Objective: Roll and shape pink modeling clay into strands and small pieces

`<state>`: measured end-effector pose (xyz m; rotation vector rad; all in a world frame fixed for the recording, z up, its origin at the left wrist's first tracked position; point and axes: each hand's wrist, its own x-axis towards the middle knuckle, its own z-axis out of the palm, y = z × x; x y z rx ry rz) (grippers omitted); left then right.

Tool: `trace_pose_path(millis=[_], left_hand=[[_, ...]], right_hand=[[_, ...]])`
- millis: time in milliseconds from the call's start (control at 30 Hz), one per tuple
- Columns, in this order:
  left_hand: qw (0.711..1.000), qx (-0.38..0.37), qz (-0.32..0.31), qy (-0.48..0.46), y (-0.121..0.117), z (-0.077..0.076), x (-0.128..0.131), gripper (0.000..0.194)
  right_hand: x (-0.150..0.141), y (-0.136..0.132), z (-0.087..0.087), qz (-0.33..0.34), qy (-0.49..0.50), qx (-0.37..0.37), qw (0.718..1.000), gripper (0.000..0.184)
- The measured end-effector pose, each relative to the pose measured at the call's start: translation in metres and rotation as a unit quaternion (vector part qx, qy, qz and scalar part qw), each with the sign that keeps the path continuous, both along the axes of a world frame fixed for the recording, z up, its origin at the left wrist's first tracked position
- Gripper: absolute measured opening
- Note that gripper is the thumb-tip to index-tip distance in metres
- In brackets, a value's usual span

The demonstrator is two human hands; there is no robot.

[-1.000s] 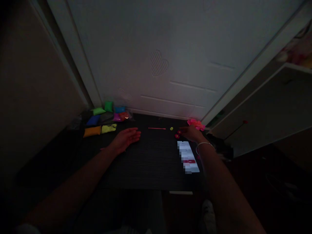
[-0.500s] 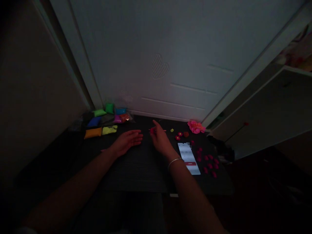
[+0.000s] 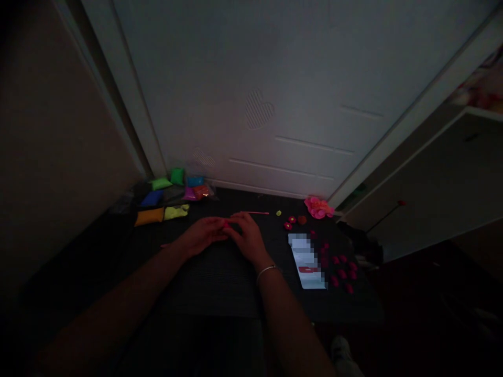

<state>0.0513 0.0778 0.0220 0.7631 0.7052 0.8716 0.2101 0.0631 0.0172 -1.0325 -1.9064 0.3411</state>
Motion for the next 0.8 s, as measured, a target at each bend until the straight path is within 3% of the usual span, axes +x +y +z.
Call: trace_pose_path(millis=[133, 300, 567, 800], left_hand=[[1.000, 0.011, 0.019, 0.013, -0.0008, 0.0018, 0.0014, 0.017], [0.995, 0.036, 0.089, 0.019, -0.0003, 0.0012, 0.0038, 0.018], [0.997, 0.054, 0.056, 0.014, -0.0024, 0.0046, 0.0058, 0.032], [0.994, 0.072, 0.073, 0.030, -0.0017, 0.0067, 0.0065, 0.024]], right_hand=[[-0.0016, -0.0019, -0.0004, -0.010, -0.003, 0.017, 1.000, 0.012], [-0.0033, -0.0022, 0.0016, -0.019, -0.011, 0.019, 1.000, 0.026], [-0.0019, -0.0011, 0.0022, -0.040, 0.043, 0.017, 0.998, 0.013], [-0.0032, -0.0035, 0.0011, -0.022, 0.019, 0.010, 1.000, 0.021]])
